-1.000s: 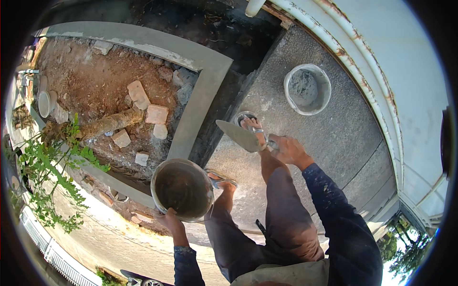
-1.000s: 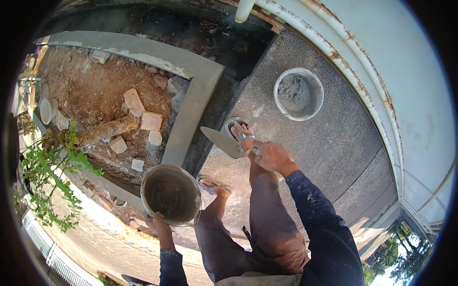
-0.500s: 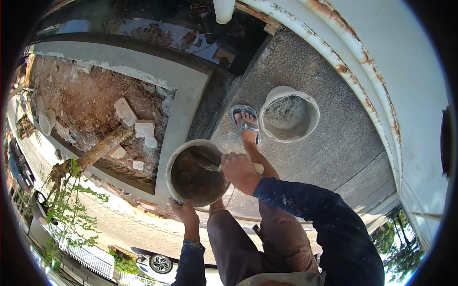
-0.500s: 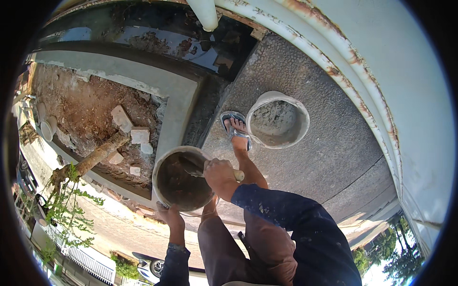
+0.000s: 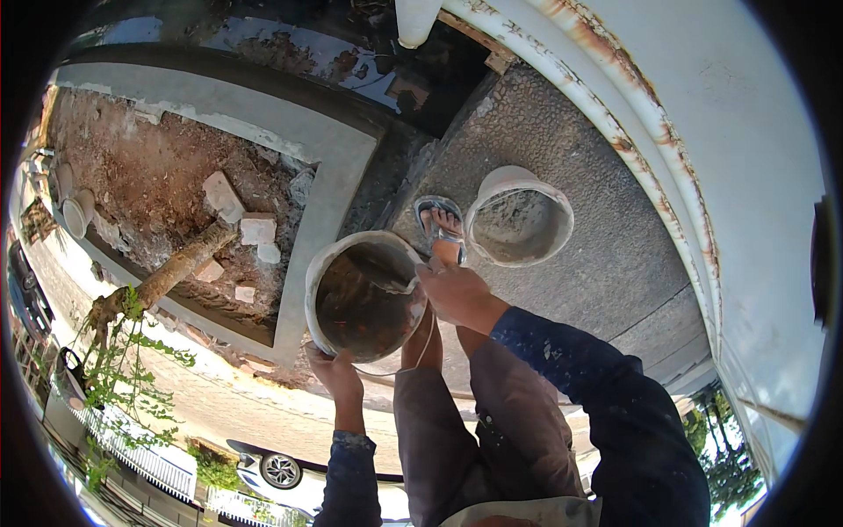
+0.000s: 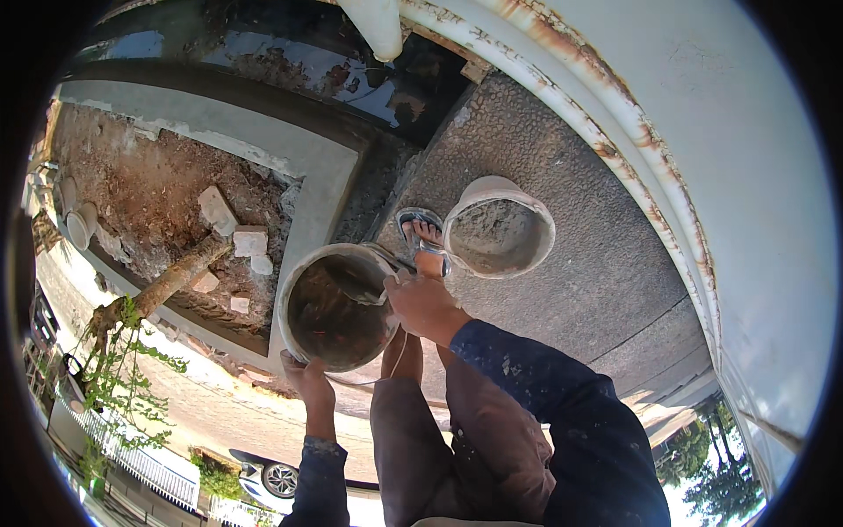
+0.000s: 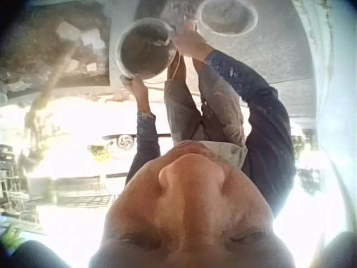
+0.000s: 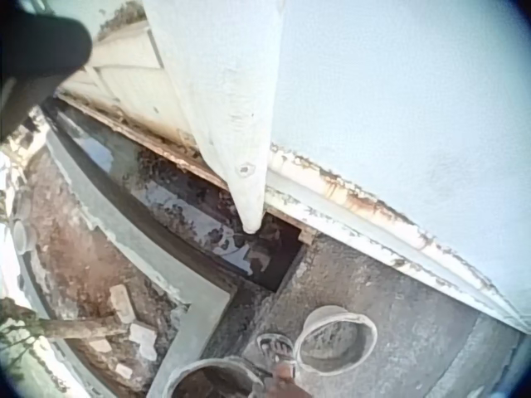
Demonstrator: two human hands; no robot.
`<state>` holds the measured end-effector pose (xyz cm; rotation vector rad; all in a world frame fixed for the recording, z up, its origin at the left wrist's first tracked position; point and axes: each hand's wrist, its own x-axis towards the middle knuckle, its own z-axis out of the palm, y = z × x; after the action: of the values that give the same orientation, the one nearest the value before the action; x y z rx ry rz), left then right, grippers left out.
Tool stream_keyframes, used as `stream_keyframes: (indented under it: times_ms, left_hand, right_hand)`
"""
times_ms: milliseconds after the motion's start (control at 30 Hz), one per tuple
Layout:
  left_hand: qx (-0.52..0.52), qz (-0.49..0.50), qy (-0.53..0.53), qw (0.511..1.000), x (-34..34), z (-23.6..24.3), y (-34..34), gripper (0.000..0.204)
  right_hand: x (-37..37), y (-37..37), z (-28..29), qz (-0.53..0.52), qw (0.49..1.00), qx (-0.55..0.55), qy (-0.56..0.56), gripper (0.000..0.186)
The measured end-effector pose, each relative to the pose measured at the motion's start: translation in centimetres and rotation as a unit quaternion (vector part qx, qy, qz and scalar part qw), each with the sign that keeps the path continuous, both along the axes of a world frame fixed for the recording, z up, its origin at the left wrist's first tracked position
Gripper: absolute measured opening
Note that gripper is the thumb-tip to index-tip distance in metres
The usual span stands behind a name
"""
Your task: Applying mortar to a concrete curb using a trowel.
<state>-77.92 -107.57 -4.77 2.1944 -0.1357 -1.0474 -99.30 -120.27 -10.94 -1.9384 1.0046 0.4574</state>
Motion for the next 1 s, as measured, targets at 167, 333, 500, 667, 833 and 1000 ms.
stream_keyframes:
  times_ms: [167, 333, 500, 667, 833, 1000]
  left_hand:
    - [-0.018, 0.004, 0.006, 1.000, 2.8, -0.3, -0.5, 0.024]
    - [-0.029, 0.004, 0.032, 0.999, 5.3, -0.1, 0.2, 0.026]
    - [-0.016, -0.043, 0.053, 0.998, 5.0, 0.2, -1.3, 0.027]
    - [0.011, -0.092, 0.041, 0.995, 4.8, 0.5, -2.0, 0.026]
    - [0.030, -0.138, 0.048, 0.989, 4.4, 0.7, -3.6, 0.024]
    - [0.047, -0.169, 0.013, 0.984, 5.8, 1.0, -4.7, 0.024]
  right_hand:
    - [-2.5, -1.9, -0.6, -0.178, 0.957, 0.202, -0.111, 0.055]
    - [-6.2, -7.7, -1.4, -0.301, 0.945, 0.128, 0.025, 0.044]
    - [-16.0, -10.1, -7.6, -0.161, 0.945, -0.177, 0.222, 0.069]
    - [-20.4, -10.1, -11.8, -0.026, 0.979, -0.004, 0.200, 0.062]
    - [-24.0, -5.1, -10.2, 0.019, 0.981, 0.020, 0.192, 0.054]
    - [-24.9, 0.5, -9.0, 0.019, 0.973, 0.083, 0.214, 0.051]
